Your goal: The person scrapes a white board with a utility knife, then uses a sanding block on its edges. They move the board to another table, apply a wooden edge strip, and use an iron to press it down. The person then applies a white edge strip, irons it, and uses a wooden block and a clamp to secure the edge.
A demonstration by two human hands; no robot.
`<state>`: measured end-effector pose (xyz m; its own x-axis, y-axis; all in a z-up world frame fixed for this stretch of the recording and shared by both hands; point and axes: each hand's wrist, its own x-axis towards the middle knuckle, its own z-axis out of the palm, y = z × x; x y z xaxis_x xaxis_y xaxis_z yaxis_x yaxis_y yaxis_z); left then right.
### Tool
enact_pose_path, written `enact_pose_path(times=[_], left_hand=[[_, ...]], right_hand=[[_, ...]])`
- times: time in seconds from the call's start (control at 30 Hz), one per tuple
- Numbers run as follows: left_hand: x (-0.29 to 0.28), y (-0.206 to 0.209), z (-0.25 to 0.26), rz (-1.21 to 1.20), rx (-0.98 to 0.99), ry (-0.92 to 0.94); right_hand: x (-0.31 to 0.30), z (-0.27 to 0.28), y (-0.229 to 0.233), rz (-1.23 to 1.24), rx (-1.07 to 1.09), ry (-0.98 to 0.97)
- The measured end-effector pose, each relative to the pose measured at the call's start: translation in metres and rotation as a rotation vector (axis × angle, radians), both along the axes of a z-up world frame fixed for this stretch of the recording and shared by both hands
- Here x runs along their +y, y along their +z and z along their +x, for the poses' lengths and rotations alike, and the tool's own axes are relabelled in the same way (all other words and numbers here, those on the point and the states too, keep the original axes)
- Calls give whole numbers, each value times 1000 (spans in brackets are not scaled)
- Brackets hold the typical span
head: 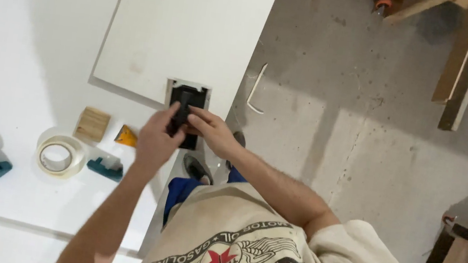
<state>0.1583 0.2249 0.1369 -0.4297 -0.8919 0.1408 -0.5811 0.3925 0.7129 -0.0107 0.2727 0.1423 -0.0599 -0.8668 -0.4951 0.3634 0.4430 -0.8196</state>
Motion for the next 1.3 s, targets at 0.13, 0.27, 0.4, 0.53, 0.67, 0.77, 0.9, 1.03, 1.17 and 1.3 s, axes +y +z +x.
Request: enact_pose_path(times=[0.13,0.27,0.4,0.53,0.67,0.77,0.9,1.03,1.17,1.3], left_hand=[[-63,32,64,26,22,50],[-173,-18,173,-324,-364,282],[-252,-45,226,102,-678,631],[-269,-69,221,129,-652,786],[-253,-78,188,-212,-760,665],[-215,-52,97,-333,-625,472],[-164,-68,1,-240,-519,232],[-134,-93,-44,-80,-510,151],[-130,-73,-70,187,-691,211],[-140,-66,-77,290,-800,225]], right_hand=[[-1,23,58,-87,121,235],[20,-9,-22,-662,705,486],[41,-108,-111,-653,1425,761],[9,-169,-110,-720,1394,1101],[-82,-254,-139,-772,1386,1102],[-177,-338,-132,-610,1479,1020],[-287,-439,-134,-283,1669,683],[-288,-442,-148,-128,1759,425],[-176,-326,-192,-905,1357,523],[-7,-169,-204,-1701,401,652]])
